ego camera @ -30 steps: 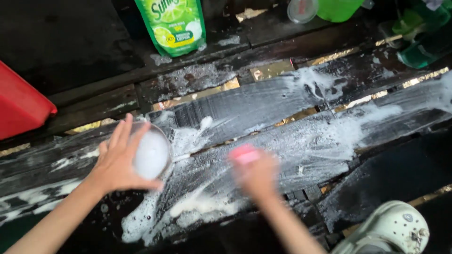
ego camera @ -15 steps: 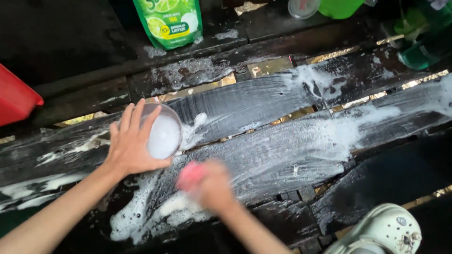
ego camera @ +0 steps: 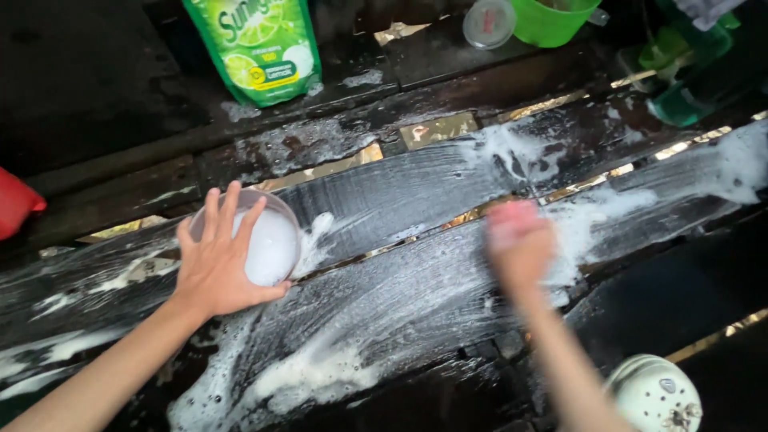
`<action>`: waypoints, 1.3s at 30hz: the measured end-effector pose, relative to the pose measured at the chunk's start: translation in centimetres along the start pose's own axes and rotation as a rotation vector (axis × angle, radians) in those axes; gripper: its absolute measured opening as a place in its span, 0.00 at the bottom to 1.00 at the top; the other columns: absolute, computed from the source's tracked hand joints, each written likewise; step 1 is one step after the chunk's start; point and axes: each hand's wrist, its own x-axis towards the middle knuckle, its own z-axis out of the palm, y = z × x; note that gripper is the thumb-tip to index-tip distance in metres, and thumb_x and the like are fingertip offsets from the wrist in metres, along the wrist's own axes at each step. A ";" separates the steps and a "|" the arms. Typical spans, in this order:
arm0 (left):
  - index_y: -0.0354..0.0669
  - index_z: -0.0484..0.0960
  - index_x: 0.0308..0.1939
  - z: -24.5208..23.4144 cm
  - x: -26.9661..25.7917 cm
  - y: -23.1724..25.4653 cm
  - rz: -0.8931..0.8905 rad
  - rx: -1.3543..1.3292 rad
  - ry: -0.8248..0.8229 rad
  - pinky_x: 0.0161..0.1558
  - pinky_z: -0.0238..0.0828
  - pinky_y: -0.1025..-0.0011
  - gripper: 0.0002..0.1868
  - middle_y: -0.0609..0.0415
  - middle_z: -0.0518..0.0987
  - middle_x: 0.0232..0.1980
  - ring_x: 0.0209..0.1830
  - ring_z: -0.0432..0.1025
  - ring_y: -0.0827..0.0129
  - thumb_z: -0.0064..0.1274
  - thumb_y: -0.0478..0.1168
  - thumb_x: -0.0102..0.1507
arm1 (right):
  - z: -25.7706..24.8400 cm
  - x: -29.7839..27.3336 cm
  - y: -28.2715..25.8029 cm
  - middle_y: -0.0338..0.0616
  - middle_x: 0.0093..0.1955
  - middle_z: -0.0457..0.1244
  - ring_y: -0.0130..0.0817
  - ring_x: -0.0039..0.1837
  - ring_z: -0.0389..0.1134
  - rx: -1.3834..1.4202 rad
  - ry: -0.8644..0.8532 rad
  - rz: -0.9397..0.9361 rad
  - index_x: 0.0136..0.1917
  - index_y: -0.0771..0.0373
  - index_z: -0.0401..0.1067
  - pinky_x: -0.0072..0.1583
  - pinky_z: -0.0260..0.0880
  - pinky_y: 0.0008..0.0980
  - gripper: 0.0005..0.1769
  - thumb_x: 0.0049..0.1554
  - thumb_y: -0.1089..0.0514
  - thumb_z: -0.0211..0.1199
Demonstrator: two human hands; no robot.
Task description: Scrubbing a wooden surface with soapy water and a sponge.
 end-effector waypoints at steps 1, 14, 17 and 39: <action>0.54 0.50 0.80 0.0 0.0 -0.1 0.003 0.011 0.005 0.66 0.37 0.31 0.77 0.42 0.35 0.82 0.82 0.31 0.45 0.68 0.72 0.32 | 2.2 -2.6 -2.7 0.42 0.32 0.62 0.35 0.34 0.62 -0.025 -0.019 0.009 0.38 0.61 0.74 0.37 0.61 0.36 0.19 0.62 0.45 0.60; 0.52 0.52 0.78 0.5 0.0 -0.7 0.031 -0.025 0.043 0.65 0.36 0.29 0.75 0.44 0.36 0.84 0.81 0.31 0.45 0.68 0.71 0.31 | 2.2 0.6 -1.0 0.48 0.44 0.69 0.41 0.45 0.72 0.262 -0.303 0.255 0.53 0.60 0.72 0.47 0.73 0.39 0.16 0.58 0.48 0.65; 0.52 0.51 0.78 -0.3 0.2 -0.1 -0.002 -0.003 0.001 0.65 0.35 0.30 0.76 0.44 0.36 0.84 0.81 0.31 0.46 0.68 0.72 0.31 | 0.0 4.0 4.3 0.53 0.42 0.64 0.51 0.44 0.66 -0.280 0.199 -0.144 0.53 0.55 0.81 0.44 0.68 0.43 0.14 0.52 0.54 0.70; 0.51 0.54 0.78 -0.9 -0.1 0.1 0.010 -0.046 0.000 0.67 0.34 0.31 0.73 0.46 0.37 0.85 0.82 0.32 0.46 0.68 0.71 0.34 | 1.3 0.4 5.8 0.54 0.46 0.67 0.43 0.49 0.67 -0.218 -0.190 0.228 0.56 0.56 0.81 0.51 0.67 0.43 0.21 0.65 0.38 0.62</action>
